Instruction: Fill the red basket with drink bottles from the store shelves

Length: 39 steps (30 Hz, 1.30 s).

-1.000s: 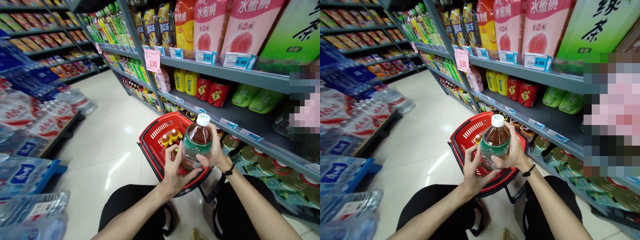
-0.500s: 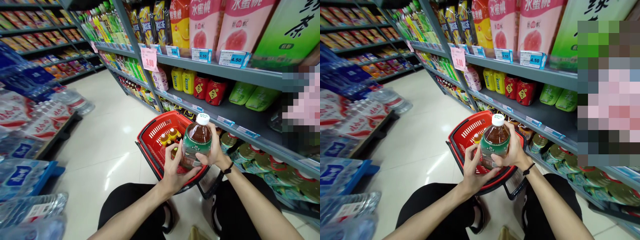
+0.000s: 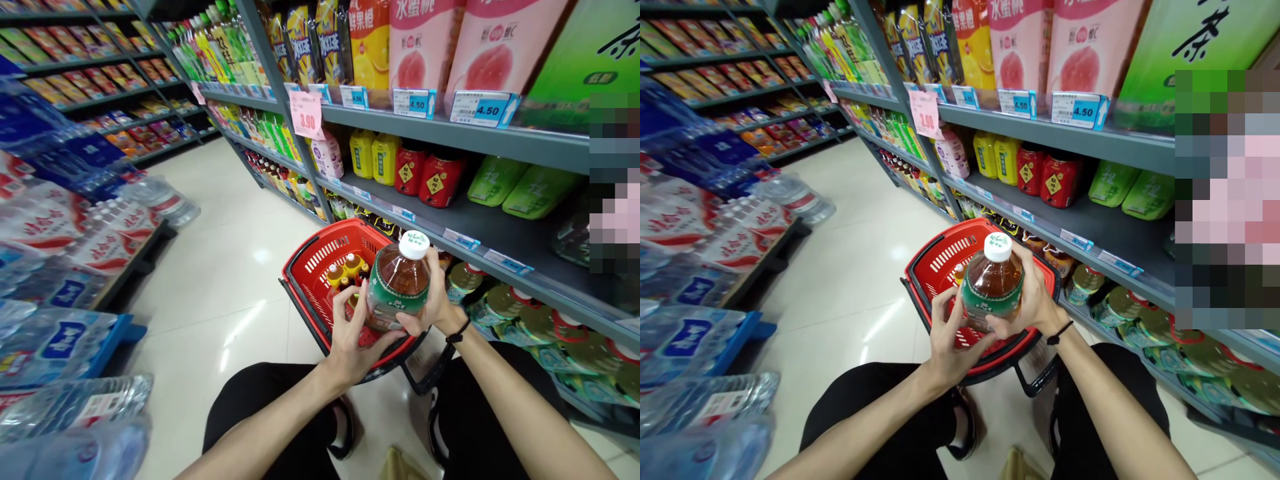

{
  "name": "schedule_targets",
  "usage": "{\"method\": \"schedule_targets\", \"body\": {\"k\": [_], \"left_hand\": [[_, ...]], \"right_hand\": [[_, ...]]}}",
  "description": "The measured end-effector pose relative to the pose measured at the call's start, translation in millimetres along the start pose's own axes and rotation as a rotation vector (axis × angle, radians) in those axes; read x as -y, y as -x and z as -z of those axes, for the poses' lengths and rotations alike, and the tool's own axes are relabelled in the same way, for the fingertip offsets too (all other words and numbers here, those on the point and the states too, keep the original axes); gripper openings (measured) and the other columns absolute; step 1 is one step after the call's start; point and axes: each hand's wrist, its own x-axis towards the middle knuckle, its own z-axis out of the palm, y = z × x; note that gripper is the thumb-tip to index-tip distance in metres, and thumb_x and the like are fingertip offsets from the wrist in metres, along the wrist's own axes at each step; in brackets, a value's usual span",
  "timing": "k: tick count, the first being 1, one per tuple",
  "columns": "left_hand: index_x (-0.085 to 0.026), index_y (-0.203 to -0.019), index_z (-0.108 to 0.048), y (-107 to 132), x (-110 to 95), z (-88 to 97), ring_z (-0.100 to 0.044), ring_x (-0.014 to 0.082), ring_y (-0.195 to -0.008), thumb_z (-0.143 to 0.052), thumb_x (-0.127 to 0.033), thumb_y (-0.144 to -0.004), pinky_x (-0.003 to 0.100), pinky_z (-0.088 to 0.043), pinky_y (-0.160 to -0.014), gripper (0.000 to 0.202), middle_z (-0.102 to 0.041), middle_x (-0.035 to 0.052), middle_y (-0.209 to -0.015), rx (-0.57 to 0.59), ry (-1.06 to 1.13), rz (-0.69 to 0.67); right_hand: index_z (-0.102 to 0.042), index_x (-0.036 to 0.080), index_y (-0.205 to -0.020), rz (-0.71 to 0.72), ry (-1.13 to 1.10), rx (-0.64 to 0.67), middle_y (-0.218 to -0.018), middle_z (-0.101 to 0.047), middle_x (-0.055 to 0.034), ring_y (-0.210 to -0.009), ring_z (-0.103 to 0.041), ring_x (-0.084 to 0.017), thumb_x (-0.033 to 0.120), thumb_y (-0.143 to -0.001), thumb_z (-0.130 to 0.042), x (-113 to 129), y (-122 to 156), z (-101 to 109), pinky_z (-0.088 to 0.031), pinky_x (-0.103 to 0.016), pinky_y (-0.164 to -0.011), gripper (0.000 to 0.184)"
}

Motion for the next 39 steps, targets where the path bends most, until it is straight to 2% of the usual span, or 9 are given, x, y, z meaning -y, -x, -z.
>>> {"method": "schedule_targets", "body": {"k": [8, 13, 18, 24, 33, 39], "left_hand": [[-0.021, -0.171, -0.024, 1.0, 0.8, 1.3, -0.059, 0.0314, -0.124, -0.079, -0.046, -0.091, 0.044, -0.066, -0.092, 0.101, -0.052, 0.0186, -0.131, -0.018, 0.002, -0.031], [-0.022, -0.171, -0.024, 2.2, 0.8, 0.4, -0.06, 0.0327, -0.125, -0.08, -0.044, -0.09, 0.044, -0.067, -0.09, 0.101, -0.052, 0.0193, -0.133, -0.005, -0.003, -0.026], [-0.022, -0.171, -0.021, 2.4, 0.4, -0.4, -0.06, 0.0341, -0.126, -0.08, -0.045, -0.09, 0.046, -0.068, -0.09, 0.102, -0.051, 0.0198, -0.134, 0.01, -0.003, -0.019], [-0.022, -0.171, -0.023, 2.1, 0.3, -0.9, -0.061, 0.0344, -0.126, -0.081, -0.045, -0.089, 0.047, -0.068, -0.091, 0.103, -0.052, 0.0199, -0.134, 0.005, 0.013, -0.024], [-0.023, -0.171, -0.02, 3.6, 1.9, -0.8, -0.062, 0.0345, -0.125, -0.08, -0.047, -0.09, 0.048, -0.069, -0.09, 0.104, -0.052, 0.0195, -0.134, 0.006, -0.014, -0.026], [-0.023, -0.171, -0.022, 1.9, 0.5, 0.1, -0.061, 0.0338, -0.126, -0.079, -0.046, -0.091, 0.047, -0.069, -0.09, 0.101, -0.052, 0.0193, -0.134, 0.003, 0.005, -0.034]], "right_hand": [[-0.043, 0.025, -0.148, 0.009, 0.045, 0.002, -0.136, -0.065, -0.0152, -0.117, -0.069, -0.041, 0.069, -0.054, -0.088, -3.8, 5.6, 1.1, -0.06, -0.06, -0.1, 0.114], [-0.037, 0.026, -0.153, -0.009, 0.06, 0.014, -0.132, -0.066, -0.0151, -0.114, -0.07, -0.043, 0.071, -0.053, -0.087, -5.1, 8.2, 2.2, -0.06, -0.062, -0.099, 0.121], [-0.036, 0.026, -0.155, -0.008, 0.058, 0.025, -0.128, -0.066, -0.0139, -0.112, -0.07, -0.042, 0.064, -0.062, -0.083, -5.3, 7.8, 4.1, -0.06, -0.062, -0.1, 0.111], [-0.038, 0.028, -0.154, 0.0, 0.033, 0.017, -0.126, -0.067, -0.0121, -0.11, -0.071, -0.041, 0.058, -0.064, -0.083, -5.8, 8.5, 4.6, -0.059, -0.062, -0.102, 0.106], [-0.038, 0.027, -0.154, 0.023, 0.016, 0.019, -0.137, -0.065, -0.0145, -0.118, -0.07, -0.042, 0.06, -0.063, -0.085, -1.7, 4.0, 1.1, -0.06, -0.059, -0.099, 0.108], [-0.038, 0.026, -0.152, 0.002, 0.06, 0.015, -0.136, -0.067, -0.0151, -0.114, -0.071, -0.042, 0.068, -0.059, -0.085, -1.4, 5.1, 0.9, -0.06, -0.06, -0.099, 0.113]]}}
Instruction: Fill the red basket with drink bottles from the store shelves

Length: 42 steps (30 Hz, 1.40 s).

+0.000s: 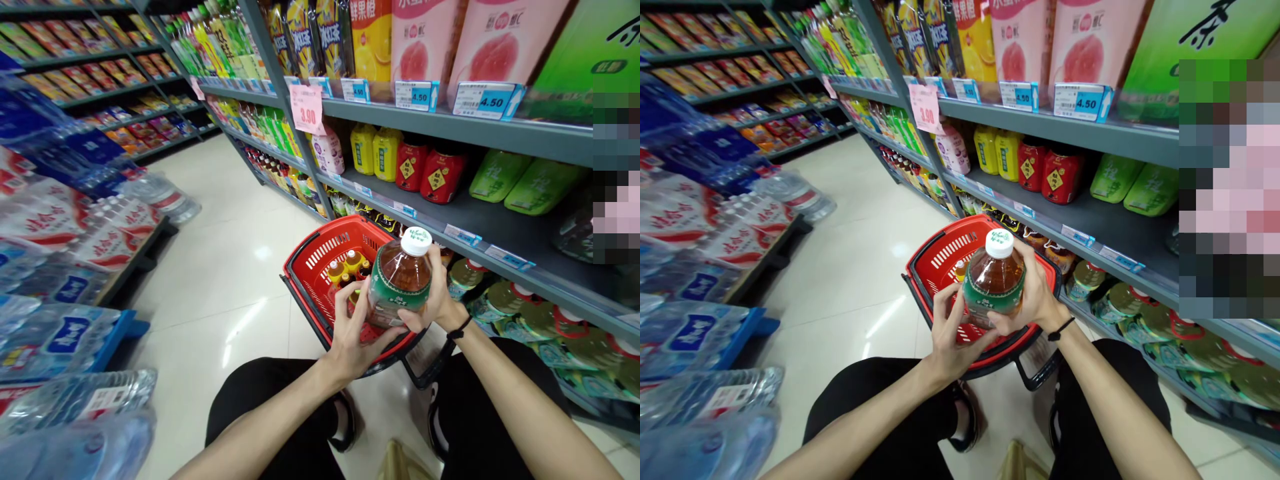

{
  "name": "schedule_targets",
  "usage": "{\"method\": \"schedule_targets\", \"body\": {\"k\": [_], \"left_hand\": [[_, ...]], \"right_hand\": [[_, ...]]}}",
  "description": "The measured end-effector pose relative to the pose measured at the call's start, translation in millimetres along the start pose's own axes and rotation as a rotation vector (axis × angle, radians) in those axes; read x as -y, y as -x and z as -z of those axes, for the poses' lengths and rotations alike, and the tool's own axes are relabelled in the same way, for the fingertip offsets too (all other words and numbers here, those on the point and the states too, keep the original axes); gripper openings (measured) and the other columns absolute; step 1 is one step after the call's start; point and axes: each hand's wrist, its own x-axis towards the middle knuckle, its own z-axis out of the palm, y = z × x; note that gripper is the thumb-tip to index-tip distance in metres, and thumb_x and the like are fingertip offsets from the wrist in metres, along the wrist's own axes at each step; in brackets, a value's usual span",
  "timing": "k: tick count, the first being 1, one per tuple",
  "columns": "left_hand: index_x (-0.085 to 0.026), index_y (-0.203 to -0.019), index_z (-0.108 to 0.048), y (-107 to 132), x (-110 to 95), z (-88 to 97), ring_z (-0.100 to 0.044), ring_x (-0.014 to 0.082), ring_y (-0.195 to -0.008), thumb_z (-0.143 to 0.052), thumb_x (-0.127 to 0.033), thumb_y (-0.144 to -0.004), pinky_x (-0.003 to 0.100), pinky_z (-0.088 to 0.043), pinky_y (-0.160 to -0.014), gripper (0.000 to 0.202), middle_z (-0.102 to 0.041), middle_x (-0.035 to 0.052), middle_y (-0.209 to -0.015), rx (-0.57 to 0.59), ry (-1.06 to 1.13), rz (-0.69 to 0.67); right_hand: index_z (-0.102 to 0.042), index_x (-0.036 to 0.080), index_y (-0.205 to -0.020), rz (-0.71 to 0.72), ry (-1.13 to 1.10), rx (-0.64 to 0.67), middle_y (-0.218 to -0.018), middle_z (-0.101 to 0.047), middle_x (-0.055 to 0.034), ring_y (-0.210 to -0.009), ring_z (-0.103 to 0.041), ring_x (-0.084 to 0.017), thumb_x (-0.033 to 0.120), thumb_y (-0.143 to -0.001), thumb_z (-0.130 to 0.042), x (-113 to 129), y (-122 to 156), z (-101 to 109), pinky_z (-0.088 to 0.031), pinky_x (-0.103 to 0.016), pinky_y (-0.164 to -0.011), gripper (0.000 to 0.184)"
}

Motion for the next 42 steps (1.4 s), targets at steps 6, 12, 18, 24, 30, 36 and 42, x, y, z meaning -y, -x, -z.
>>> {"method": "schedule_targets", "body": {"k": [6, 12, 18, 24, 30, 36, 42], "left_hand": [[-0.023, -0.171, -0.022, -1, -1, 0.6, -0.06, 0.0338, -0.128, -0.078, -0.047, -0.092, 0.046, -0.068, -0.091, 0.1, -0.051, 0.0196, -0.135, 0.001, 0.011, 0.008], [-0.023, -0.171, -0.023, -1, -1, 0.8, -0.061, 0.0336, -0.128, -0.079, -0.047, -0.091, 0.046, -0.068, -0.091, 0.101, -0.052, 0.0195, -0.135, -0.004, 0.0, 0.004], [-0.021, -0.17, -0.024, -2, 0, -0.1, -0.06, 0.0326, -0.127, -0.08, -0.044, -0.091, 0.045, -0.066, -0.096, 0.1, -0.053, 0.0194, -0.134, -0.016, -0.011, -0.017], [-0.022, -0.162, -0.042, -2, -1, -2.1, -0.06, 0.0315, -0.128, -0.084, -0.043, -0.086, 0.048, -0.063, -0.102, 0.089, -0.054, 0.0162, -0.136, 0.019, 0.112, 0.176], [-0.017, -0.132, -0.069, -19, 9, -0.8, -0.066, 0.0289, -0.122, -0.088, -0.042, -0.078, 0.046, -0.057, -0.111, 0.063, -0.068, 0.0128, -0.128, 0.088, 0.615, 0.603], [-0.014, -0.148, -0.057, -30, 22, 7.7, -0.076, 0.0304, -0.099, -0.083, -0.049, -0.077, 0.025, -0.06, -0.046, 0.083, -0.07, 0.0185, -0.136, 0.108, 1.063, 1.04], [-0.009, -0.137, -0.062, -34, 32, 10.0, -0.078, 0.03, -0.08, -0.067, -0.068, -0.078, 0.022, -0.049, -0.033, 0.083, -0.079, 0.0178, -0.11, 0.138, 1.216, 1.155]], "right_hand": [[-0.039, 0.025, -0.151, 0.008, 0.011, -0.007, -0.136, -0.066, -0.0151, -0.115, -0.07, -0.041, 0.065, -0.064, -0.081, 0, 1, 1, -0.061, -0.059, -0.097, 0.105], [-0.04, 0.025, -0.151, 0.02, -0.007, -0.009, -0.137, -0.066, -0.0143, -0.117, -0.07, -0.04, 0.056, -0.068, -0.077, 0, 0, 1, -0.061, -0.057, -0.096, 0.095], [-0.04, 0.023, -0.148, 0.001, -0.023, -0.007, -0.131, -0.068, -0.0148, -0.114, -0.071, -0.039, 0.06, -0.068, -0.077, 0, -2, -1, -0.062, -0.055, -0.095, 0.095], [-0.042, 0.02, -0.147, -0.123, 0.043, -0.004, -0.136, -0.065, -0.0171, -0.123, -0.066, -0.038, 0.062, -0.071, -0.08, 7, -8, -3, -0.056, -0.055, -0.107, 0.095], [-0.044, 0.022, -0.155, -0.415, -0.081, 0.043, -0.142, -0.068, -0.0157, -0.125, -0.069, -0.035, 0.064, -0.093, -0.068, 4, -10, 2, -0.058, -0.053, -0.108, 0.079], [-0.061, 0.023, -0.146, -0.619, -0.166, -0.083, -0.126, -0.079, -0.0131, -0.111, -0.078, -0.031, 0.059, -0.096, -0.07, 2, -10, -1, -0.066, -0.047, -0.094, 0.063], [-0.079, 0.021, -0.116, -0.622, -0.153, -0.194, -0.12, -0.081, -0.0125, -0.105, -0.08, -0.029, 0.055, -0.086, -0.082, 11, -14, -14, -0.068, -0.041, -0.09, 0.045]]}}
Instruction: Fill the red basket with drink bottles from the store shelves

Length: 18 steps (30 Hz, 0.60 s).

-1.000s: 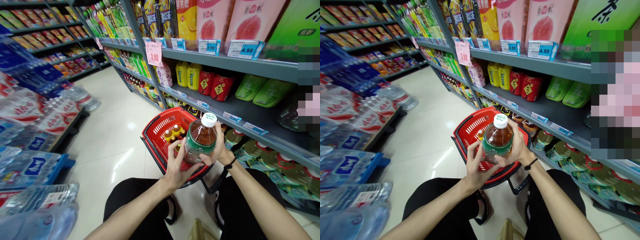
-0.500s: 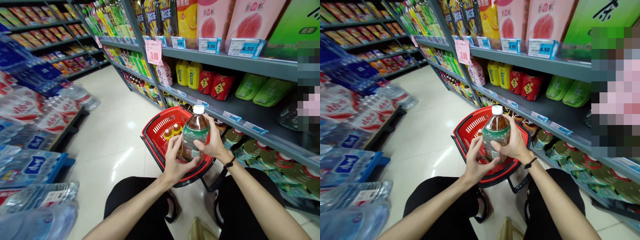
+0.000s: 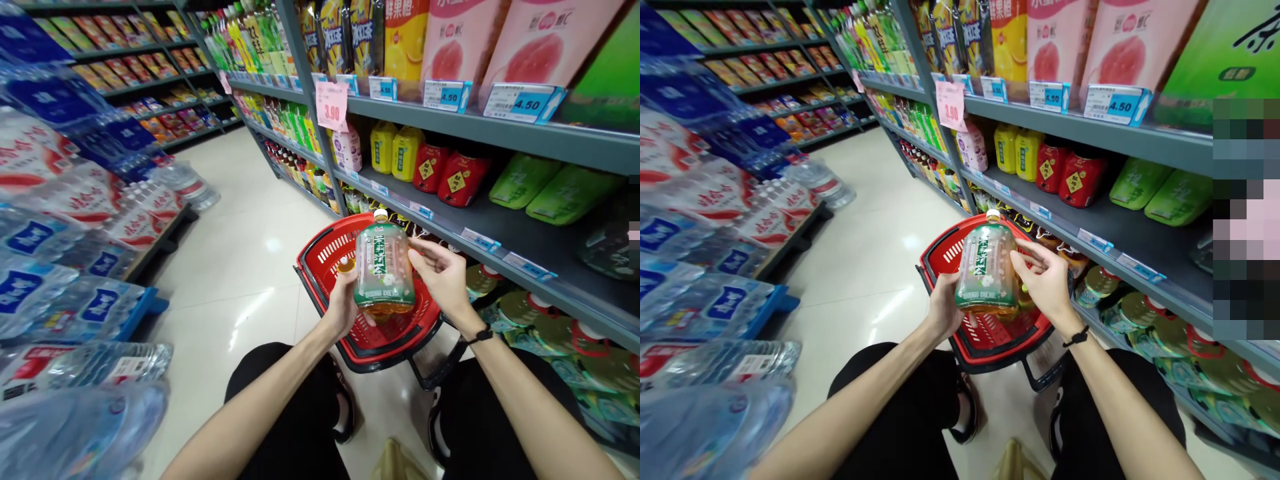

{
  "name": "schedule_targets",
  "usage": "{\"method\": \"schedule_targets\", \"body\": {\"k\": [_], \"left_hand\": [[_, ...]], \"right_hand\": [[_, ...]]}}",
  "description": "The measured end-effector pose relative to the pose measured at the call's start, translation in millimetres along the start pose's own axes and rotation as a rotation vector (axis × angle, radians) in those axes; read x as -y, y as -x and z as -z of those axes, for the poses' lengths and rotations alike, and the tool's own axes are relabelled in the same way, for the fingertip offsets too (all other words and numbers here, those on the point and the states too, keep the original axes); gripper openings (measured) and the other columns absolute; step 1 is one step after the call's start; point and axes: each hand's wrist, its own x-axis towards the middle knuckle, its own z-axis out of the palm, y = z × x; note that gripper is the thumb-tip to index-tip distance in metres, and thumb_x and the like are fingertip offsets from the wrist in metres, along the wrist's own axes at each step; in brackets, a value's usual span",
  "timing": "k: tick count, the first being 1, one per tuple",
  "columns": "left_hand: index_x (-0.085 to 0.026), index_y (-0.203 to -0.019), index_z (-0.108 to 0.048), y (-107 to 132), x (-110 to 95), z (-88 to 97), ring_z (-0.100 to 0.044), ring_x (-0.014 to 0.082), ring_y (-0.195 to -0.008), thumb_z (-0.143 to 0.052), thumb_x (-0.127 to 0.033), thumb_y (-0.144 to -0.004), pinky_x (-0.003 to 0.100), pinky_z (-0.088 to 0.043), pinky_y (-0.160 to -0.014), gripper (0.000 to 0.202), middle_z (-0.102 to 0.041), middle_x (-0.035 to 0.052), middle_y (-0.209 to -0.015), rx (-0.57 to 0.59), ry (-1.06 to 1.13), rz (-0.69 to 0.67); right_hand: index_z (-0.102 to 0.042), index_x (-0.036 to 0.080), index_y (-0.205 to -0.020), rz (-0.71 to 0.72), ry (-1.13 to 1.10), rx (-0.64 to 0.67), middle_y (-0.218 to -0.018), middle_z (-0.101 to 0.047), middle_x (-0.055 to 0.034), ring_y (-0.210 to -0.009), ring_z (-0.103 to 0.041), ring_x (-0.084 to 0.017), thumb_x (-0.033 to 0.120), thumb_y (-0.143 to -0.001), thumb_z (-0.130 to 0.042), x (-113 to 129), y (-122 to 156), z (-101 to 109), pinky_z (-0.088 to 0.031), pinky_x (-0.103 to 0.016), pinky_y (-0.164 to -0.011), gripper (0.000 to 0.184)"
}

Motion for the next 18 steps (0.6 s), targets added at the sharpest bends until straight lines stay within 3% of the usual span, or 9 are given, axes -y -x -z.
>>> {"method": "schedule_targets", "body": {"k": [2, 4, 6, 9, 12, 14, 18], "left_hand": [[-0.008, -0.136, -0.061, -4, -1, 4.8, -0.078, 0.0319, -0.083, -0.069, -0.07, -0.077, 0.024, -0.051, -0.036, 0.086, -0.078, 0.0192, -0.113, 0.019, -0.049, 0.017], [-0.009, -0.137, -0.059, -9, -3, 11.2, -0.078, 0.0327, -0.092, -0.078, -0.067, -0.075, 0.028, -0.059, -0.048, 0.087, -0.076, 0.0198, -0.122, 0.053, -0.158, -0.021], [-0.012, -0.141, -0.057, -14, -8, 18.5, -0.076, 0.0326, -0.11, -0.086, -0.06, -0.072, 0.034, -0.066, -0.075, 0.088, -0.072, 0.018, -0.135, 0.109, -0.296, -0.117], [-0.016, -0.149, -0.051, -19, -19, 29.1, -0.067, 0.0325, -0.13, -0.09, -0.051, -0.072, 0.042, -0.056, -0.109, 0.093, -0.065, 0.0155, -0.145, 0.252, -0.583, -0.278], [-0.018, -0.153, -0.047, -23, -26, 39.0, -0.063, 0.0338, -0.134, -0.09, -0.049, -0.074, 0.047, -0.05, -0.116, 0.095, -0.062, 0.0163, -0.148, 0.365, -0.914, -0.382], [-0.018, -0.155, -0.045, -27, -24, 47.0, -0.062, 0.0347, -0.134, -0.09, -0.047, -0.073, 0.048, -0.049, -0.115, 0.098, -0.061, 0.0171, -0.149, 0.411, -1.08, -0.409], [-0.018, -0.155, -0.044, -47, -11, 69.8, -0.064, 0.0352, -0.13, -0.092, -0.044, -0.067, 0.045, -0.051, -0.11, 0.103, -0.062, 0.0174, -0.146, 0.468, -1.281, -0.368]], "right_hand": [[-0.079, 0.021, -0.116, -0.002, 0.006, 0.015, -0.122, -0.081, -0.0125, -0.106, -0.08, -0.028, 0.054, -0.085, -0.084, 2, 2, -3, -0.069, -0.039, -0.085, 0.046], [-0.077, 0.022, -0.118, -0.005, 0.007, 0.042, -0.125, -0.079, -0.0126, -0.107, -0.079, -0.028, 0.053, -0.084, -0.085, 3, 2, -2, -0.068, -0.035, -0.08, 0.047], [-0.073, 0.023, -0.124, 0.0, 0.014, 0.059, -0.125, -0.078, -0.0119, -0.1, -0.079, -0.024, 0.054, -0.085, -0.084, 2, -3, 4, -0.065, -0.031, -0.072, 0.051], [-0.065, 0.026, -0.134, 0.044, 0.119, 0.114, -0.109, -0.076, -0.0064, -0.078, -0.072, -0.017, 0.057, -0.087, -0.081, 0, -17, 17, -0.057, -0.027, -0.063, 0.059], [-0.071, 0.023, -0.107, 0.076, 0.295, 0.224, -0.083, -0.066, 0.0001, -0.068, -0.059, -0.015, 0.06, -0.088, -0.078, -4, -29, 28, -0.049, -0.027, -0.06, 0.042], [-0.068, 0.021, -0.091, 0.022, 0.311, 0.271, -0.072, -0.058, 0.0022, -0.062, -0.052, -0.014, 0.062, -0.092, -0.073, -10, -33, 32, -0.043, -0.027, -0.057, 0.041], [-0.066, 0.022, -0.102, -0.157, 0.298, 0.423, -0.07, -0.062, 0.0039, -0.057, -0.053, -0.013, 0.062, -0.085, -0.08, -31, -35, 40, -0.04, -0.025, -0.054, 0.045]]}}
